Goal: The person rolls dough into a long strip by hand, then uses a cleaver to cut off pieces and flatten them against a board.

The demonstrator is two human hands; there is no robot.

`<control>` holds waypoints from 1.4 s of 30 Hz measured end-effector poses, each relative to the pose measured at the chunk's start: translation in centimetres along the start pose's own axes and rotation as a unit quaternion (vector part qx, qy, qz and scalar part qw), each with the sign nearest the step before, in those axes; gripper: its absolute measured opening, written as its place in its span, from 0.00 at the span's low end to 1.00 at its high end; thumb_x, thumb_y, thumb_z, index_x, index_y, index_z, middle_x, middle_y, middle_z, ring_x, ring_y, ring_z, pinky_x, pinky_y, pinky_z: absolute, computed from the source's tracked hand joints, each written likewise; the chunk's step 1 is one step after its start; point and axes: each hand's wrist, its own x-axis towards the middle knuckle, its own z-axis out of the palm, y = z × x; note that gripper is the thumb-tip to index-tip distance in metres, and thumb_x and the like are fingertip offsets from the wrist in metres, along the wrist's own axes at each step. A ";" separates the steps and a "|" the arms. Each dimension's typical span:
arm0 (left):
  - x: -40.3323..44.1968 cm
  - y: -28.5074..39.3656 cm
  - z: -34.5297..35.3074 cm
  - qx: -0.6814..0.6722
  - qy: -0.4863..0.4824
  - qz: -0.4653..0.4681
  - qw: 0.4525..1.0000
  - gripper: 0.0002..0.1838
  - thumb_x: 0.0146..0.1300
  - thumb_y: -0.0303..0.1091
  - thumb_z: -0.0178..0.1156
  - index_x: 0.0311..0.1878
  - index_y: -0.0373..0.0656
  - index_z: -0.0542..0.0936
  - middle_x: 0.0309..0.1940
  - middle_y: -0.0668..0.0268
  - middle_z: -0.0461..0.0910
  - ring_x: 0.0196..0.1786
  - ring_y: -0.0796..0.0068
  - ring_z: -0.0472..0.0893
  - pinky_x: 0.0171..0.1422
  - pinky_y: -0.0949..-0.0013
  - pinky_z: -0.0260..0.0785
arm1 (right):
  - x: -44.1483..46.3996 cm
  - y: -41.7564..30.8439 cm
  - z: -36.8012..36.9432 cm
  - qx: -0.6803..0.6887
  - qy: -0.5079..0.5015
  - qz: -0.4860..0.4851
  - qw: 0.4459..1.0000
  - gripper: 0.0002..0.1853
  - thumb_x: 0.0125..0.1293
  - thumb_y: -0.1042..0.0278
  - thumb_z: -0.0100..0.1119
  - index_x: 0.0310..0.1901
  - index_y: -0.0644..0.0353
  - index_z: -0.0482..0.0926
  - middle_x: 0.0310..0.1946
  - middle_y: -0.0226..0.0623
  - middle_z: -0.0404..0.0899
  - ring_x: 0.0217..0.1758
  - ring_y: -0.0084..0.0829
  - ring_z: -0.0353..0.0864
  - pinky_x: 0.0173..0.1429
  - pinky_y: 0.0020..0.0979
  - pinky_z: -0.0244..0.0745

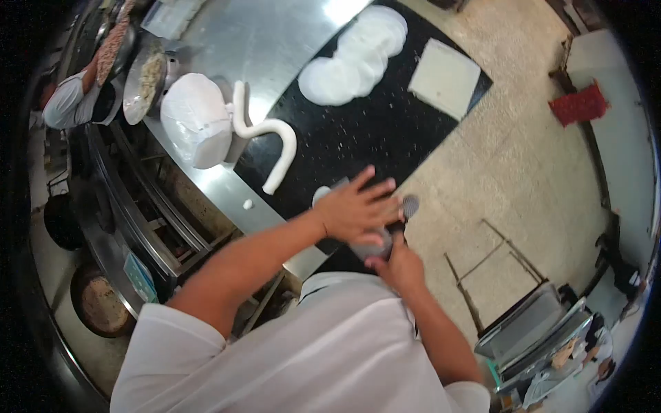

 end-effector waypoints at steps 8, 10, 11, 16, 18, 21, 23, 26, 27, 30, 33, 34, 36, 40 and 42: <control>1.9 -6.3 -3.2 0.077 0.092 -0.076 0.990 0.37 0.68 0.68 0.53 0.73 0.57 0.75 0.76 0.57 0.67 0.82 0.49 0.58 0.84 0.33 0.38 | 4.3 -4.4 -4.8 -0.071 0.069 -0.093 0.991 0.35 0.54 0.49 0.80 0.51 0.67 0.74 0.38 0.57 0.86 0.46 0.60 0.87 0.50 0.54 0.81; 0.5 -3.7 -1.9 0.047 0.070 -0.054 0.995 0.37 0.67 0.69 0.53 0.73 0.57 0.75 0.78 0.57 0.65 0.83 0.49 0.55 0.84 0.33 0.36 | 2.5 -2.5 -2.5 -0.071 0.070 -0.091 0.991 0.35 0.54 0.48 0.80 0.51 0.67 0.74 0.38 0.57 0.87 0.46 0.60 0.87 0.51 0.54 0.80; -0.8 -1.4 -0.1 0.061 0.044 -0.060 0.995 0.38 0.67 0.70 0.53 0.73 0.57 0.74 0.78 0.57 0.65 0.84 0.50 0.55 0.85 0.33 0.36 | 1.1 0.0 -0.8 -0.017 0.023 -0.103 0.994 0.36 0.54 0.49 0.79 0.54 0.67 0.73 0.38 0.57 0.86 0.45 0.59 0.87 0.50 0.54 0.81; 1.3 0.6 0.9 0.014 0.047 -0.013 0.999 0.38 0.67 0.70 0.52 0.72 0.57 0.76 0.73 0.61 0.72 0.82 0.53 0.59 0.85 0.35 0.35 | -0.1 1.4 -1.1 0.008 0.004 -0.050 0.999 0.37 0.55 0.48 0.78 0.56 0.68 0.71 0.37 0.58 0.86 0.45 0.59 0.87 0.49 0.53 0.81; 2.7 -1.6 -0.2 0.050 0.054 -0.017 0.997 0.38 0.67 0.70 0.52 0.72 0.57 0.75 0.72 0.62 0.73 0.82 0.53 0.59 0.85 0.35 0.36 | 2.7 -0.5 -4.5 -0.048 0.027 -0.053 0.997 0.34 0.57 0.48 0.76 0.53 0.66 0.73 0.39 0.59 0.86 0.46 0.60 0.86 0.51 0.53 0.81; 3.6 -6.1 -3.2 0.107 0.077 -0.075 0.988 0.38 0.67 0.70 0.53 0.72 0.57 0.75 0.74 0.61 0.71 0.82 0.51 0.58 0.84 0.34 0.36 | 5.9 -3.2 -7.4 -0.077 0.063 -0.114 0.989 0.33 0.58 0.47 0.75 0.52 0.66 0.73 0.40 0.60 0.86 0.46 0.61 0.86 0.50 0.54 0.80; 3.5 -6.8 -3.2 0.107 0.099 -0.098 0.984 0.37 0.66 0.70 0.55 0.70 0.56 0.77 0.76 0.61 0.68 0.83 0.50 0.57 0.84 0.32 0.35 | 5.1 -3.5 -6.2 -0.066 0.061 -0.114 0.989 0.34 0.58 0.46 0.75 0.52 0.67 0.73 0.40 0.60 0.86 0.46 0.61 0.86 0.51 0.54 0.80; 0.2 -2.2 -0.4 0.058 0.052 -0.086 0.993 0.38 0.65 0.70 0.55 0.70 0.56 0.77 0.78 0.61 0.65 0.83 0.52 0.56 0.84 0.31 0.35 | 2.8 -0.5 -3.4 0.007 -0.033 -0.120 0.992 0.40 0.59 0.48 0.75 0.62 0.69 0.70 0.44 0.63 0.85 0.48 0.63 0.86 0.54 0.54 0.80; -0.4 0.3 -0.4 0.035 0.017 -0.080 0.996 0.38 0.64 0.70 0.56 0.70 0.56 0.77 0.77 0.62 0.67 0.83 0.54 0.57 0.84 0.31 0.37 | 1.7 1.8 -1.6 0.061 -0.055 -0.128 0.988 0.42 0.59 0.48 0.75 0.65 0.69 0.68 0.45 0.64 0.85 0.49 0.64 0.86 0.55 0.54 0.80; 2.5 1.2 1.2 0.019 0.060 -0.007 0.998 0.36 0.63 0.70 0.57 0.68 0.57 0.79 0.74 0.64 0.71 0.81 0.54 0.61 0.84 0.32 0.39 | 0.3 2.8 -1.4 0.017 -0.011 -0.051 0.998 0.43 0.58 0.48 0.76 0.65 0.69 0.67 0.45 0.64 0.85 0.49 0.61 0.86 0.53 0.54 0.80; 5.0 -1.2 -1.3 0.074 0.051 -0.046 0.995 0.36 0.64 0.68 0.57 0.69 0.58 0.78 0.74 0.63 0.71 0.81 0.54 0.62 0.84 0.33 0.41 | 2.8 0.9 -6.0 -0.066 0.008 -0.051 0.996 0.38 0.57 0.48 0.76 0.59 0.67 0.70 0.42 0.62 0.86 0.47 0.60 0.87 0.51 0.53 0.80; 5.8 -2.6 -1.9 0.089 0.058 -0.039 0.994 0.36 0.64 0.68 0.57 0.69 0.58 0.78 0.74 0.63 0.71 0.81 0.54 0.62 0.84 0.33 0.41 | 4.3 0.3 -7.4 -0.067 0.024 -0.059 0.996 0.38 0.57 0.48 0.76 0.59 0.67 0.70 0.42 0.62 0.86 0.47 0.60 0.87 0.51 0.53 0.80; 6.1 -4.3 -2.9 0.102 0.104 -0.071 0.987 0.37 0.64 0.67 0.59 0.71 0.58 0.76 0.74 0.61 0.70 0.80 0.52 0.61 0.84 0.34 0.41 | 5.4 -0.9 -8.8 -0.066 0.034 -0.115 0.991 0.34 0.57 0.48 0.77 0.52 0.66 0.72 0.40 0.60 0.86 0.46 0.60 0.87 0.50 0.53 0.81; 3.2 -3.4 -3.3 0.069 0.114 -0.093 0.987 0.39 0.64 0.69 0.58 0.74 0.59 0.74 0.78 0.59 0.65 0.83 0.51 0.57 0.84 0.34 0.38 | 3.2 -1.1 -5.5 -0.012 0.042 -0.115 0.992 0.34 0.56 0.48 0.76 0.53 0.67 0.73 0.40 0.61 0.86 0.46 0.60 0.87 0.50 0.53 0.81; -0.2 -0.3 -2.6 0.088 0.058 -0.111 0.988 0.41 0.64 0.71 0.57 0.75 0.60 0.73 0.79 0.60 0.63 0.84 0.54 0.55 0.84 0.33 0.36 | 2.1 0.9 -1.6 0.034 -0.008 -0.156 0.987 0.34 0.57 0.49 0.76 0.54 0.68 0.74 0.40 0.62 0.86 0.46 0.60 0.87 0.51 0.52 0.81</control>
